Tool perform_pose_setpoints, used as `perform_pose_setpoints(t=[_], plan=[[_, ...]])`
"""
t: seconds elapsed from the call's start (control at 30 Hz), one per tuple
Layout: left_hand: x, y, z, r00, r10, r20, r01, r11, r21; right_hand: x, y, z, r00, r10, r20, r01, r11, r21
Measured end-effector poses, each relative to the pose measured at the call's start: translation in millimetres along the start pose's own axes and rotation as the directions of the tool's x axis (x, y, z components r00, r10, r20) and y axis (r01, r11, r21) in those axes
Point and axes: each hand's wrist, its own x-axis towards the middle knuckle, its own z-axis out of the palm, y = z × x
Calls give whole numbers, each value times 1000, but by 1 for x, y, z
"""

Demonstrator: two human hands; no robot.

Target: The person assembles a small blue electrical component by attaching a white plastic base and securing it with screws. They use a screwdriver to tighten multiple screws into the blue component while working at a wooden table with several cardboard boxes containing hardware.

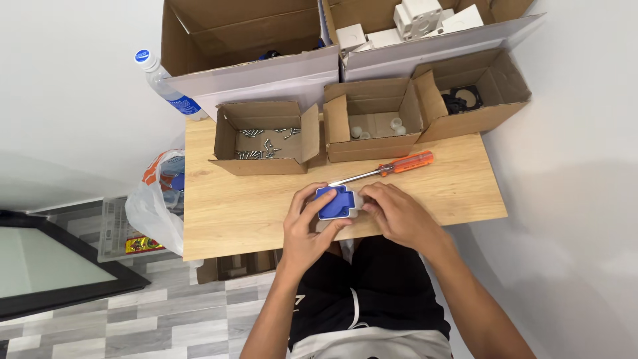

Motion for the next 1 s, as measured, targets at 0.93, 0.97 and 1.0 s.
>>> perform_pose_setpoints(t=[0.93, 0.97, 1.0], plan=[[2, 21, -42, 987, -52, 153, 25, 985, 172, -3, 47, -21, 955, -108, -277, -24, 900, -435], [6, 22, -42, 987, -25, 157, -3, 984, 178, -5, 49, -20, 952, -108, -287, -38, 888, -459], [9, 23, -43, 987, 2, 161, -31, 983, 183, -7, 51, -18, 949, -107, -298, -53, 874, -483]])
